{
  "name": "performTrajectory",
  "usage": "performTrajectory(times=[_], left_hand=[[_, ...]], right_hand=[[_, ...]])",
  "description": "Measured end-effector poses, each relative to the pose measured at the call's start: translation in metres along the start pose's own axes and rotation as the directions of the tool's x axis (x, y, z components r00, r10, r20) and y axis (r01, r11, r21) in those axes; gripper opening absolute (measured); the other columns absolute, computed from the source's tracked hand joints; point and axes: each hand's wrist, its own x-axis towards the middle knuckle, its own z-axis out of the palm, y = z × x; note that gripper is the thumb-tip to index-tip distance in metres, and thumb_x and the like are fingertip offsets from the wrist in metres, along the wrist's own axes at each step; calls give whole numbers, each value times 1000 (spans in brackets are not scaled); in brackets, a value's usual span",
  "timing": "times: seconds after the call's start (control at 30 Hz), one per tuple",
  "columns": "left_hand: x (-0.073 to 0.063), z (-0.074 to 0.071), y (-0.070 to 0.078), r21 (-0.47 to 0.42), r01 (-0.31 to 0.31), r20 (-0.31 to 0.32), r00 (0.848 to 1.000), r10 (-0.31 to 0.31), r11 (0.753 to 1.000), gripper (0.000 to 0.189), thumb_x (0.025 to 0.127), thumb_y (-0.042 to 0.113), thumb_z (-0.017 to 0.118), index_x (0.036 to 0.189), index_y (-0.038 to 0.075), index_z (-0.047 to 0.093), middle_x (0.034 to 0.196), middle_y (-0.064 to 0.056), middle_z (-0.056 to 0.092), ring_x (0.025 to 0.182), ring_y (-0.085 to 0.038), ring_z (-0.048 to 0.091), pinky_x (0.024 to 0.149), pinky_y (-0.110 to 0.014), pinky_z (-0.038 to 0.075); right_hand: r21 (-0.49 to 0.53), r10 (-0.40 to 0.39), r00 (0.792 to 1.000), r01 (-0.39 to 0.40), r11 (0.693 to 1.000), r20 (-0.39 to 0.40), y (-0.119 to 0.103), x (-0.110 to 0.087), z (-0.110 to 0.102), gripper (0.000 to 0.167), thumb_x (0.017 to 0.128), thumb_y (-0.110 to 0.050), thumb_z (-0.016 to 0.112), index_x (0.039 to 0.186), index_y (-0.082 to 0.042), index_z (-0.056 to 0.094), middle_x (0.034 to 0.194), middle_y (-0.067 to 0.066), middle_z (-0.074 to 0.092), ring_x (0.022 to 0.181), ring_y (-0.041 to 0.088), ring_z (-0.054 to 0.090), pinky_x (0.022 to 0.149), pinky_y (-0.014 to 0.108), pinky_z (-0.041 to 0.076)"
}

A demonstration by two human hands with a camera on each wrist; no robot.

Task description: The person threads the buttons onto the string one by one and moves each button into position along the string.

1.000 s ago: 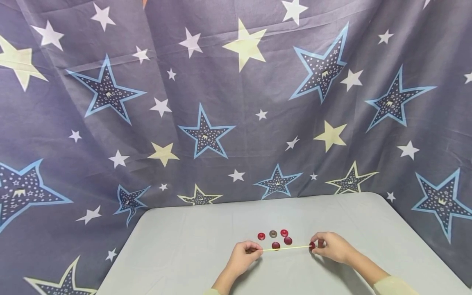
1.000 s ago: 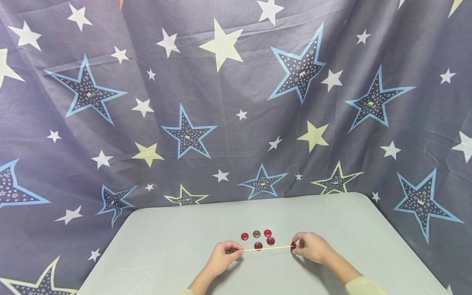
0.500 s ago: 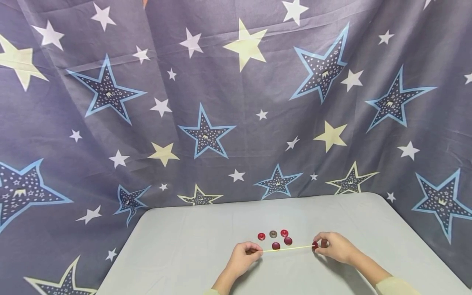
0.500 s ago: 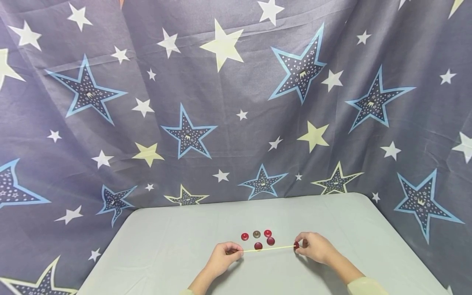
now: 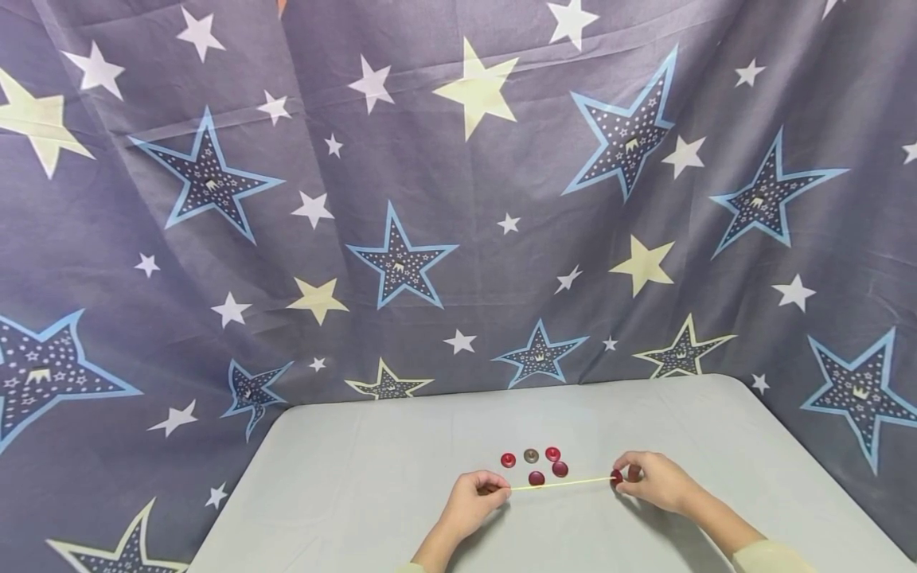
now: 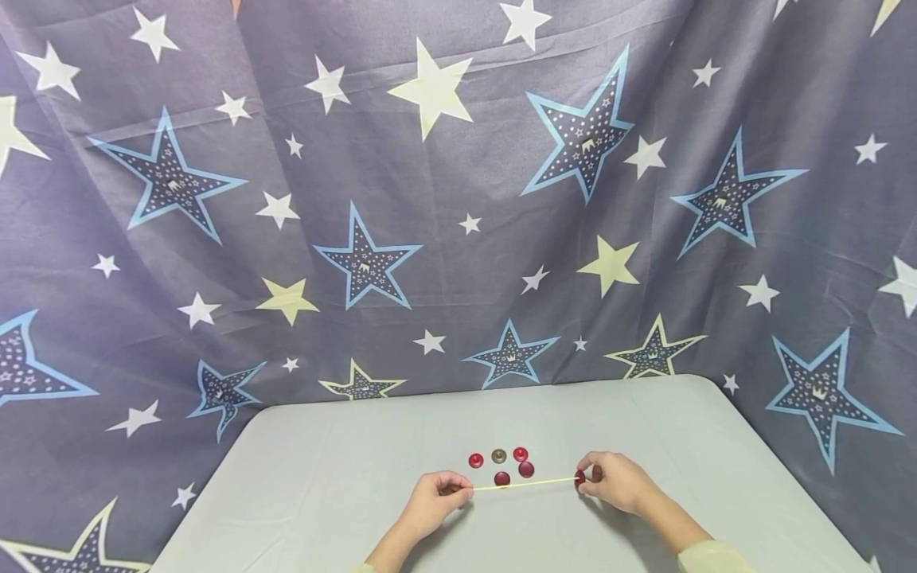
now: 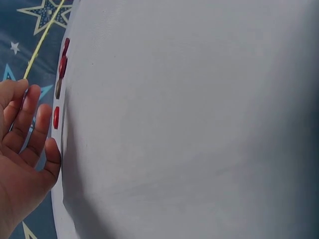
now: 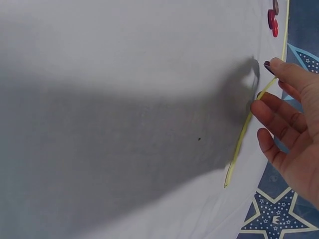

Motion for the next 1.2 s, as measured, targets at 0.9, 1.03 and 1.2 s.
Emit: performTrajectory(times=[0.9, 1.03, 1.2], left_hand=[[0, 5, 1, 18, -16, 16, 1000, 16, 1000, 7, 79, 11, 70, 81, 4, 69, 74, -4, 67, 63, -2, 52, 59, -16, 44], [1, 7, 3, 44, -31, 22, 999, 30, 999, 6, 79, 10, 70, 81, 5, 69, 73, -4, 67, 62, -1, 51, 59, -16, 44], [1, 7, 7, 60, -19, 24, 1000, 18, 998, 5, 78, 9, 70, 80, 5, 69, 73, -3, 66, 62, -2, 51, 58, -16, 44]], right_hand=[[18, 61, 998, -61, 998, 18, 6, -1, 5, 26, 74, -19, 75, 95, -7, 65, 68, -5, 54, 57, 1, 41, 55, 22, 35], [34, 54, 998, -54, 998, 12, 6, 0, 3, 27, 75, -21, 74, 96, -7, 65, 69, -4, 55, 58, 1, 42, 55, 22, 36], [40, 54, 999, -53, 998, -9, 6, 2, 2, 25, 81, -25, 69, 97, -5, 66, 70, -5, 57, 59, 2, 43, 55, 22, 37]])
